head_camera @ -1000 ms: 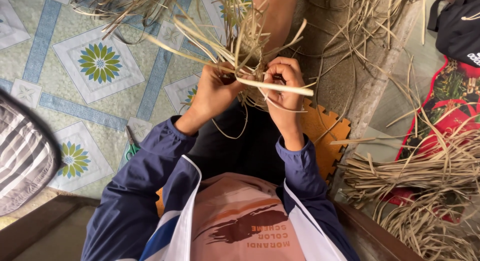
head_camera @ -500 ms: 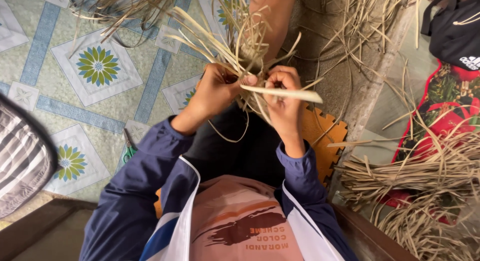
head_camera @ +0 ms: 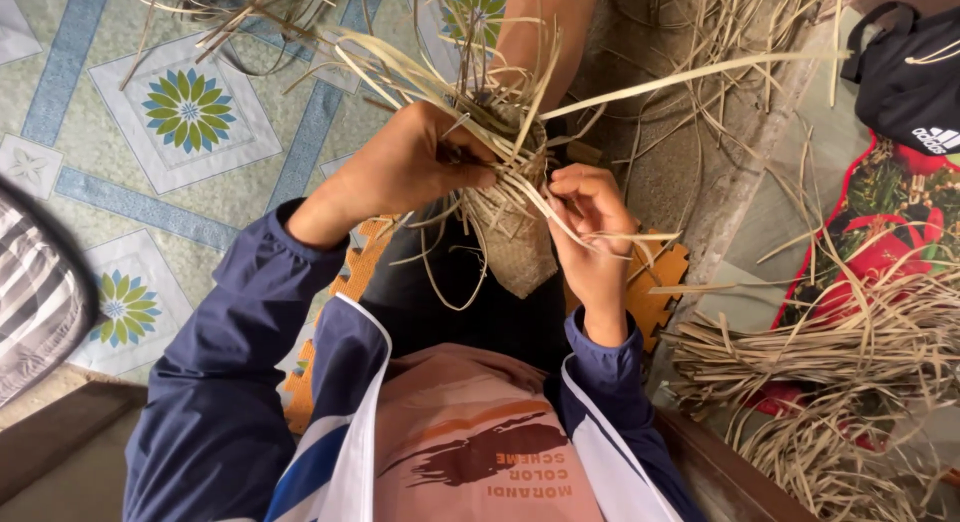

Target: Weaving dried plant fibers into a cylindrical structure by hand, threading individual strands through the weave.

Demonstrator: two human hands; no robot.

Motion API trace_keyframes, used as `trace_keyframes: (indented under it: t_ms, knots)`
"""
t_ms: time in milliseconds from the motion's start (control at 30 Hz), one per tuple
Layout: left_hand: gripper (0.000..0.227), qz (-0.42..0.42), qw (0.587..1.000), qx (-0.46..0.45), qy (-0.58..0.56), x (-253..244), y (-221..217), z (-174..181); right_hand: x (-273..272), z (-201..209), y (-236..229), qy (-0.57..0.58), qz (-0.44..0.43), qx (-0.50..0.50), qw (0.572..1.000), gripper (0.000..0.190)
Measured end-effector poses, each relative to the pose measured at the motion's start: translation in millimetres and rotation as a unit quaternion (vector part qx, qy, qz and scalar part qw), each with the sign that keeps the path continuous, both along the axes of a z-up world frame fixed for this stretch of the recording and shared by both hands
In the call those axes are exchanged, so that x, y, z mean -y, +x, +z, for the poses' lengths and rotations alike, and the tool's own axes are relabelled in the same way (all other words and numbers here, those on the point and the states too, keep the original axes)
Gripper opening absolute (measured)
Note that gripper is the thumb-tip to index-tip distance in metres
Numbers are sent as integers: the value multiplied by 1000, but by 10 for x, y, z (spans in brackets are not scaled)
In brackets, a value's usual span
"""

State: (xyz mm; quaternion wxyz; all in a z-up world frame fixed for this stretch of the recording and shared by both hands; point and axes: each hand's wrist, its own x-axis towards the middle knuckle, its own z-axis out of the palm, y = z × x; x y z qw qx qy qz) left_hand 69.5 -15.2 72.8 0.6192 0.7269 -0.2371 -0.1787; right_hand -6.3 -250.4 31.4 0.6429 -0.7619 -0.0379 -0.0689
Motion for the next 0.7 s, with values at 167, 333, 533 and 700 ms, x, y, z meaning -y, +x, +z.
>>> trace_keyframes:
  t_ms: [167, 333, 533, 700]
  knots:
    - [16, 12, 1000, 10, -9, 47, 6, -108, -26, 36, 19, -6, 19, 26, 999, 21]
    - [18, 39, 998, 29, -38, 94, -24, -216, -17, -12, 49, -50, -28, 28, 998, 11]
    - [16, 43, 998, 0, -49, 116, -24, -214, 6, -77, 56, -2, -35, -13, 999, 10]
    - [12, 37, 997, -8, -63, 127, -5, -252, 38, -127, 84, 0, -36, -8, 999, 8]
